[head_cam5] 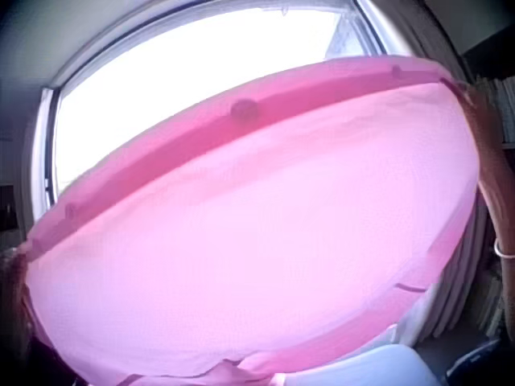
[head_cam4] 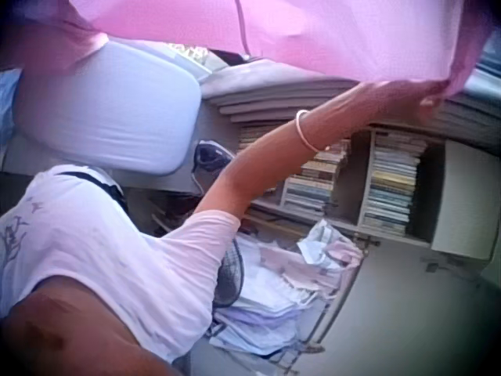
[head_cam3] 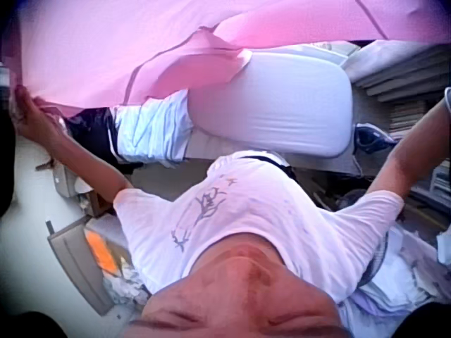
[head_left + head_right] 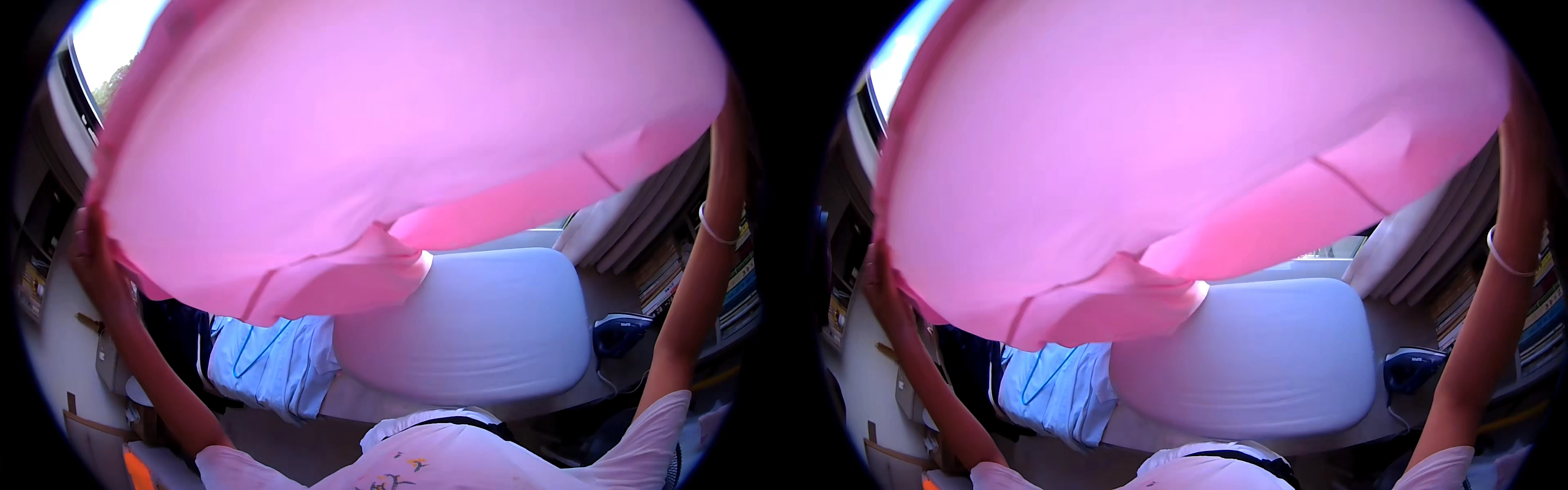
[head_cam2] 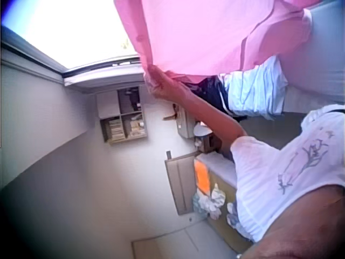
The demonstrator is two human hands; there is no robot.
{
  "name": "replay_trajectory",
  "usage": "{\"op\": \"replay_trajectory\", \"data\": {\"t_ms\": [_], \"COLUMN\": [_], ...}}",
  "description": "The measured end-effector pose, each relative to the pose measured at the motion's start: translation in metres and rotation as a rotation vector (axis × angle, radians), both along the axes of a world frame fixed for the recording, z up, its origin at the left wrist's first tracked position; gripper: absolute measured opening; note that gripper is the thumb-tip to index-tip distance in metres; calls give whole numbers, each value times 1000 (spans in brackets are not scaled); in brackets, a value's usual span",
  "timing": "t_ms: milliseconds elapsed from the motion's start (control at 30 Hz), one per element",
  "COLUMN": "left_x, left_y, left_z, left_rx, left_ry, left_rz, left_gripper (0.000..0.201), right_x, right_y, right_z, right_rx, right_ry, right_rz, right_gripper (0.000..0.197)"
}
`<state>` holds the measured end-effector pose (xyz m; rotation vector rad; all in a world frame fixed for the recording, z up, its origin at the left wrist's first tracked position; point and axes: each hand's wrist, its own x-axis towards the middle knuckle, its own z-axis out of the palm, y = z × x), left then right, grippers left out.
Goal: The person irons a pink shirt on an ironing board. They remove the shirt from a hanger, place it on the board, and use an iron to smooth the fabric, focusing on the sleeves and body.
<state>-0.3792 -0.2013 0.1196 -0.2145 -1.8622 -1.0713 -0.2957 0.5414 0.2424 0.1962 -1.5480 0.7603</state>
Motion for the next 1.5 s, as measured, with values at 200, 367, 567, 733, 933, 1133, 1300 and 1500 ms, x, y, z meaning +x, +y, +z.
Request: {"op": "replay_trajectory", "data": {"t_ms": [200, 367, 567, 733, 933, 1133, 1300, 1500], "left_x": [-35, -37, -49, -60, -33, 45, 64, 38], "left_y": [27, 43, 58, 32, 38, 59, 60, 41], "left_z": [-79, -92, -107, -152, -239, -334, -353, -284], "left_rx": [50, 199, 476, 816, 1181, 1223, 1030, 1053], "left_ry": [-440, -544, -698, -800, -776, -776, -947, -734], "left_rz": [-462, -584, -649, -679, -978, -956, -795, -717], "left_gripper": [26, 25, 23, 21, 61, 78, 50, 42], "right_x": [-34, -69, -106, -49, -22, -30, -55, -147], "right_y": [-38, -40, -124, -280, -320, -280, -266, -251], "right_z": [-115, -142, -204, -281, -379, -408, -420, -337], "right_rx": [-314, -154, 494, 643, 806, 700, 738, 186], "right_ry": [-561, -626, -594, -1073, -1503, -1517, -1416, -1018], "right_rz": [162, -153, -447, 274, 420, 258, 310, 147], "right_gripper": [30, 29, 39, 32, 39, 41, 24, 10]}}
